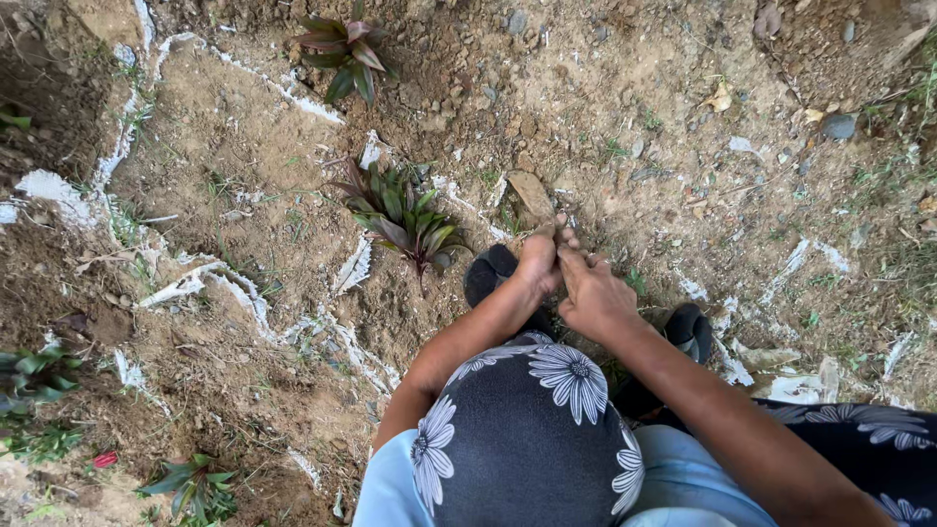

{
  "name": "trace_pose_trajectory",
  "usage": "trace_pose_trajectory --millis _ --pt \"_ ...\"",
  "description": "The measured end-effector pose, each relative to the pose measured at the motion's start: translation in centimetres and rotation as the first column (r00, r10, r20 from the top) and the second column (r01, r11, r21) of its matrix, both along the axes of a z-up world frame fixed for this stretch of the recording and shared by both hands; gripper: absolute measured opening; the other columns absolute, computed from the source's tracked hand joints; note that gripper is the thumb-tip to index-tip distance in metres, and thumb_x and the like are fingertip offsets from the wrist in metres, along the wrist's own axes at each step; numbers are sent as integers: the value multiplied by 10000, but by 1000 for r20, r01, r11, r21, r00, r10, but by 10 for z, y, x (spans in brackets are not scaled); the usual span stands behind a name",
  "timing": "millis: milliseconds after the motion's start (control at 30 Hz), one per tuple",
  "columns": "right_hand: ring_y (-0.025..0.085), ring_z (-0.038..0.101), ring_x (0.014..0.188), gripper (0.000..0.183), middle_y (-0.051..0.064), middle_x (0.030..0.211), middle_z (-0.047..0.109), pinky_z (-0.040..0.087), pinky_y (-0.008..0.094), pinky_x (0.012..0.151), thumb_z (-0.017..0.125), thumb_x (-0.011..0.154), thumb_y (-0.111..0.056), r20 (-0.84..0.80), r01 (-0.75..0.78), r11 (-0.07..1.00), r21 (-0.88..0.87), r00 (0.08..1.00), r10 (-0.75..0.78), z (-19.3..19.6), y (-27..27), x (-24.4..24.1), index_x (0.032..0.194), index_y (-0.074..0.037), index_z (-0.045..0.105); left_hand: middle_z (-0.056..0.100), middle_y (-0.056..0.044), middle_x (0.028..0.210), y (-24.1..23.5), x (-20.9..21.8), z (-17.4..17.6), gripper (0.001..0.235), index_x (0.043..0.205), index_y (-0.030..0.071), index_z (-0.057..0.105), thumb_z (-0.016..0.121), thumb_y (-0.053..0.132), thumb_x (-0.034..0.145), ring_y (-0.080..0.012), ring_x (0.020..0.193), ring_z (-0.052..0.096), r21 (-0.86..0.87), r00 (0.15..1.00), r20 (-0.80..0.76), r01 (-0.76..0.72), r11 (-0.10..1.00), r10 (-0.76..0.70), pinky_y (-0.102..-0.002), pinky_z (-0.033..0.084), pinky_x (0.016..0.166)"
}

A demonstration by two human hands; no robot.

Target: The person uses a small hand hoe to dig holes in the soil, places small leafy plants into the holes, and covers the roots with soil. The person repeats this process for several plants along a marked row in the garden bed.

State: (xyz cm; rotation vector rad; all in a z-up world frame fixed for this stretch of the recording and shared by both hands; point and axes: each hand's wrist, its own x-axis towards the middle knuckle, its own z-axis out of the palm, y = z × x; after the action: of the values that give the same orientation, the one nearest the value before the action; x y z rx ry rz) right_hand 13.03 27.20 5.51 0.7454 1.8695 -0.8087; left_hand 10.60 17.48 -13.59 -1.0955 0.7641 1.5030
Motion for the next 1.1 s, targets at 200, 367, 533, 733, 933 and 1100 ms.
trace_pose_trajectory --millis 200,367,533,733,933,1100 --pt "369 682 1062 803 194 1227 635 567 496 923 714 797 -258 14 -3 1000 -8 1000 3 -12 3 -22 1501 -160 341 480 -24 754 13 -12 -44 184 1124 138 511 378 235 1042 -151 573 461 -111 993 56 108 988 -102 -367 459 497" --pt "367 690 1069 679 196 1186 680 553 500 943 680 842 -254 -14 -14 1000 7 1000 14 -17 -2 -33 1448 -130 401 455 -41 741 11 -29 -54 151 1119 115 499 415 223 1055 -167 559 452 -94 944 12 329 940 -329 -383 448 492" --pt "426 667 1039 694 230 1227 631 543 540 892 689 782 -208 -115 41 999 31 993 -38 -22 -11 -39 1398 -114 381 495 -24 697 1 -38 -65 196 1154 92 545 421 191 1040 -182 547 491 -67 915 -37 400 914 -402 -391 466 483" --pt "423 666 1072 687 230 1170 667 533 545 929 659 831 -193 -17 84 996 -24 996 -85 -31 -14 -57 1443 -155 349 554 -86 672 8 -67 -61 376 1320 79 532 346 149 1001 -240 530 549 -95 784 -172 590 802 -597 -413 489 455" --pt "393 702 1046 749 243 1132 667 532 519 942 715 834 -253 22 92 989 -115 996 -90 -46 -34 -40 1419 -102 272 512 -71 628 10 -68 -31 265 1163 77 620 434 194 1016 -209 472 483 -193 786 -139 576 795 -603 -416 436 409" --pt "435 677 1055 814 282 1248 570 565 529 885 753 783 -230 -58 95 995 -17 994 -96 -84 -54 -22 1395 -81 236 605 -139 734 10 -71 -21 192 1038 -6 628 519 151 1023 -265 558 579 -286 726 -278 563 776 -629 -431 469 485"
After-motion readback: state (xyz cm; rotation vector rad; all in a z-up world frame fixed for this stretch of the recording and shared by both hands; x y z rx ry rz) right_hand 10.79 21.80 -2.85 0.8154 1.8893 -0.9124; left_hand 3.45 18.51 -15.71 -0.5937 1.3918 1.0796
